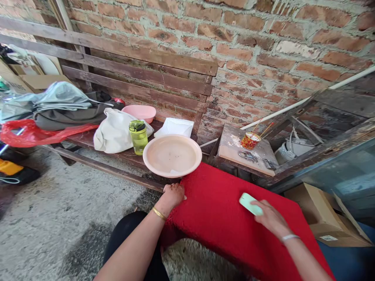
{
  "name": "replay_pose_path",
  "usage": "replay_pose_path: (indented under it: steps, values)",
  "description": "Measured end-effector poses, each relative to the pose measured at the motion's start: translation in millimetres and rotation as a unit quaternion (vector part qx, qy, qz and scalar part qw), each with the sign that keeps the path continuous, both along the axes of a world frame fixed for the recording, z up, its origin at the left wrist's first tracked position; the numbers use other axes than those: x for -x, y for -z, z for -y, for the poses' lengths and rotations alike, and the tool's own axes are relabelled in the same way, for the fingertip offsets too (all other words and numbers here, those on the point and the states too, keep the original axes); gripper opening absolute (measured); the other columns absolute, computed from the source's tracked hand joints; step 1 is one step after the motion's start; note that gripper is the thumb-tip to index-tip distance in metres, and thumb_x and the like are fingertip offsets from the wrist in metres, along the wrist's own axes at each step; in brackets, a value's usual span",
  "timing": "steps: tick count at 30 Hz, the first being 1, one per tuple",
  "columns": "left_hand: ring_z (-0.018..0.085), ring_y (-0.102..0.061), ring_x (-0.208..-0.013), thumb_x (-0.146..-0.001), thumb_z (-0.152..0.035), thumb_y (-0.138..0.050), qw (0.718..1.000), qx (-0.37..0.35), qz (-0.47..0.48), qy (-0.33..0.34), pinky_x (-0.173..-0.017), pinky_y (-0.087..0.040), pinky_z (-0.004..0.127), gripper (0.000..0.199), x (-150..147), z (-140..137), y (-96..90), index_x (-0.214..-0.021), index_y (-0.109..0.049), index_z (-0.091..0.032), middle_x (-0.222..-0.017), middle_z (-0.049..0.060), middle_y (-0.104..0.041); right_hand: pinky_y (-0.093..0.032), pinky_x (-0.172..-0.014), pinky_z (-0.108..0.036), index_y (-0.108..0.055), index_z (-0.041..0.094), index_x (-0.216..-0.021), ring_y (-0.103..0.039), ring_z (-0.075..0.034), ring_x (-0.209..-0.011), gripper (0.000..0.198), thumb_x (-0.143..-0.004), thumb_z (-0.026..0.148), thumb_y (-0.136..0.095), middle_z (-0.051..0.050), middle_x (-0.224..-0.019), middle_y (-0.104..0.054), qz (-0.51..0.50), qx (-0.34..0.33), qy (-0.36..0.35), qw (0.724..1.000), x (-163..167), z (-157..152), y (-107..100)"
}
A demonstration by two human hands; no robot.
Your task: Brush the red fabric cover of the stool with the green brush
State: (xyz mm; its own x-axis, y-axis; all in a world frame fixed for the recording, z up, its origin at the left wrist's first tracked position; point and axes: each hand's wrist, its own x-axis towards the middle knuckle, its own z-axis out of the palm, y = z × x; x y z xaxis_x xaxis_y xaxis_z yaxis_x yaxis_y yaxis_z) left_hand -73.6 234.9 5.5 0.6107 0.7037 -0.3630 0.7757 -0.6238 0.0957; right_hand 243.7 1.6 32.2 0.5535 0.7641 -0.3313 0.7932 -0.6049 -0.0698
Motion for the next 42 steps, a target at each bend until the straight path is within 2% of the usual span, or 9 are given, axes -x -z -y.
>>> replay_pose_path:
  steps: [5, 8, 13, 19, 24, 28, 36, 39, 42]
  values:
    - [0.034, -0.063, -0.118, -0.091, -0.042, -0.062, 0.999, 0.035, -0.009, -0.008, -0.093, -0.049, 0.05, 0.048, -0.5, -2.3, -10.5, -0.129, -0.061, -0.013, -0.126, 0.023, -0.066, -0.042, -0.091, -0.043, -0.076, 0.037, -0.105, -0.067, -0.027, -0.107, 0.044, -0.071, 0.015, -0.058, -0.016, -0.12, -0.066, 0.104, 0.065, 0.146, 0.982, -101.1, 122.1, 9.6]
    - [0.035, -0.064, -0.117, -0.091, -0.041, -0.062, 0.999, 0.032, -0.006, -0.006, -0.091, -0.05, 0.051, 0.046, -0.6, -6.3, -6.8, -0.128, -0.063, -0.014, -0.125, 0.023, -0.066, -0.037, -0.086, -0.051, -0.078, 0.035, -0.1, -0.066, -0.031, -0.104, 0.038, -0.075, 0.018, -0.056, -0.024, -0.122, -0.064, 0.208, 0.112, 0.169, 0.957, -104.1, 132.8, -5.0]
    - [0.038, -0.064, -0.114, -0.091, -0.041, -0.06, 1.0, -0.001, -0.004, -0.015, -0.088, -0.05, 0.054, 0.043, -0.8, -10.8, 10.3, -0.123, -0.066, -0.012, -0.122, 0.025, -0.067, -0.04, -0.089, -0.041, -0.068, 0.023, -0.128, -0.063, -0.029, -0.106, 0.051, -0.08, 0.016, -0.054, -0.018, -0.121, -0.063, 0.135, 0.057, 0.017, 0.989, -7.5, 29.9, -30.6]
    - [0.036, -0.067, -0.11, -0.091, -0.041, -0.06, 1.0, -0.009, 0.016, -0.01, -0.086, -0.051, 0.053, 0.04, 7.8, -15.7, 17.4, -0.121, -0.068, -0.015, -0.119, 0.023, -0.069, -0.036, -0.096, -0.034, -0.067, 0.031, -0.125, -0.056, -0.024, -0.111, 0.056, -0.071, 0.017, -0.06, -0.006, -0.117, -0.061, -0.011, -0.068, -0.137, 0.988, 132.1, -113.7, -9.9]
    - [0.035, -0.068, -0.109, -0.091, -0.037, -0.057, 1.0, 0.012, 0.017, -0.01, -0.088, -0.051, 0.052, 0.037, 12.4, -20.4, 15.1, -0.118, -0.07, -0.015, -0.117, 0.022, -0.071, -0.034, -0.099, -0.033, -0.065, 0.035, -0.127, -0.054, -0.023, -0.116, 0.058, -0.072, 0.018, -0.062, -0.004, -0.122, -0.06, -0.041, -0.072, -0.165, 0.983, 160.8, -142.1, 9.0]
    - [0.034, -0.066, -0.113, -0.09, -0.038, -0.058, 1.0, 0.016, 0.004, -0.011, -0.089, -0.051, 0.05, 0.037, 8.4, -18.4, 12.5, -0.118, -0.07, -0.015, -0.12, 0.022, -0.07, -0.04, -0.094, -0.031, -0.067, 0.032, -0.123, -0.06, -0.021, -0.109, 0.06, -0.066, 0.014, -0.062, -0.003, -0.115, -0.063, -0.029, -0.042, -0.107, 0.993, 105.1, -86.2, 10.1]
    - [0.033, -0.066, -0.116, -0.09, -0.038, -0.059, 1.0, 0.015, -0.013, -0.01, -0.089, -0.052, 0.049, 0.038, -1.2, -16.0, 7.9, -0.119, -0.07, -0.016, -0.122, 0.022, -0.07, -0.048, -0.09, -0.047, -0.072, 0.026, -0.114, -0.067, -0.034, -0.101, 0.047, -0.071, 0.016, -0.054, -0.018, -0.116, -0.064, 0.129, 0.025, 0.104, 0.986, -26.8, 101.2, -15.0]
    - [0.032, -0.067, -0.116, -0.091, -0.038, -0.058, 1.0, 0.025, -0.008, -0.01, -0.091, -0.053, 0.047, 0.038, -0.3, -19.3, 9.1, -0.119, -0.07, -0.015, -0.123, 0.022, -0.07, -0.049, -0.09, -0.052, -0.072, 0.03, -0.112, -0.067, -0.036, -0.097, 0.044, -0.072, 0.027, -0.055, -0.02, -0.121, -0.063, 0.142, -0.02, 0.147, 0.979, -31.2, 145.9, -2.7]
    - [0.031, -0.068, -0.114, -0.092, -0.039, -0.056, 1.0, 0.008, 0.01, 0.003, -0.093, -0.053, 0.042, 0.038, 2.9, -22.1, 15.1, -0.115, -0.072, -0.015, -0.121, 0.021, -0.071, -0.05, -0.097, -0.047, -0.068, 0.032, -0.114, -0.066, -0.032, -0.102, 0.05, -0.067, 0.034, -0.053, -0.013, -0.117, -0.065, 0.071, -0.149, 0.179, 0.97, -16.4, 169.5, 31.2]
